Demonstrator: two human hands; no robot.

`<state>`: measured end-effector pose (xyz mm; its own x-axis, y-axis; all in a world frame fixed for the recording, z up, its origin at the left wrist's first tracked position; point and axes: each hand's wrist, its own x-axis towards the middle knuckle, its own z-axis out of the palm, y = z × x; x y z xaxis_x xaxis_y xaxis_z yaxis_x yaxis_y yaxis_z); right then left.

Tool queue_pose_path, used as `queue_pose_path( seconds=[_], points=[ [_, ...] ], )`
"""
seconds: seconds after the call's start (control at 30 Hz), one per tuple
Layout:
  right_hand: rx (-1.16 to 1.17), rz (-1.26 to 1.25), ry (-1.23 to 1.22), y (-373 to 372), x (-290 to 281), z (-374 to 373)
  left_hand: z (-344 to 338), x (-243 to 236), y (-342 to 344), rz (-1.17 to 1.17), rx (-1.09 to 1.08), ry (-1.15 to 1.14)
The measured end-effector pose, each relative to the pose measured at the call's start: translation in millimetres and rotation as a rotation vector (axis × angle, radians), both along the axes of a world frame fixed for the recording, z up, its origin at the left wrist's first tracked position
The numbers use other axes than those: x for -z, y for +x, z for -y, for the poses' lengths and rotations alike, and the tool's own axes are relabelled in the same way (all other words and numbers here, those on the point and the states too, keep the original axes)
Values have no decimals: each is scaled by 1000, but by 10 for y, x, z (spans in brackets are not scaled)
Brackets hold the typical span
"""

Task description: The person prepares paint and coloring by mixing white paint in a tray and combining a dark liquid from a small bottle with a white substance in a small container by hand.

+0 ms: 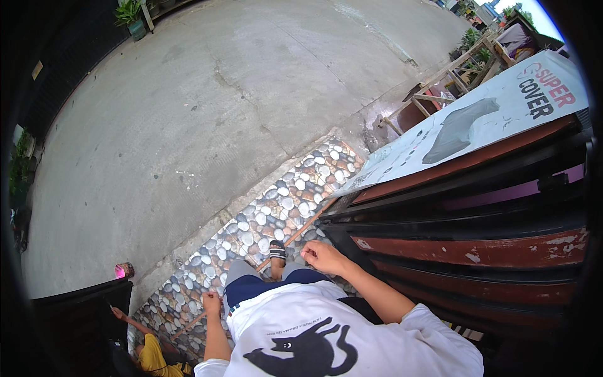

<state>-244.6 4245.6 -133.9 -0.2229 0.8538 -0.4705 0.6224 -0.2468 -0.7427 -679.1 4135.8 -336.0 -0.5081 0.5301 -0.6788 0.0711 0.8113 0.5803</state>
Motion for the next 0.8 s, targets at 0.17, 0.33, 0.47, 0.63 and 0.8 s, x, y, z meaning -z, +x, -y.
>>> queue_pose_path(
  seconds=[0.17, 0.33, 0.47, 0.63, 0.8],
  points=[
    [272, 4, 64, 130, 45, -29, -1375, 335, -241, -421, 488, 198],
    [579, 47, 50, -57, 35, 133, -2184, 704, -286, -353, 696, 12],
    [681, 6, 14, -429, 79, 20, -2765, 765, -343, -307, 812, -68],
    [650, -33, 66, -960, -49, -525, -3471, 606, -437, -191, 909, -25],
    [581, -44, 148, -1285, -205, -1076, -3743, 935, -1058, -219, 893, 64]
  ],
)
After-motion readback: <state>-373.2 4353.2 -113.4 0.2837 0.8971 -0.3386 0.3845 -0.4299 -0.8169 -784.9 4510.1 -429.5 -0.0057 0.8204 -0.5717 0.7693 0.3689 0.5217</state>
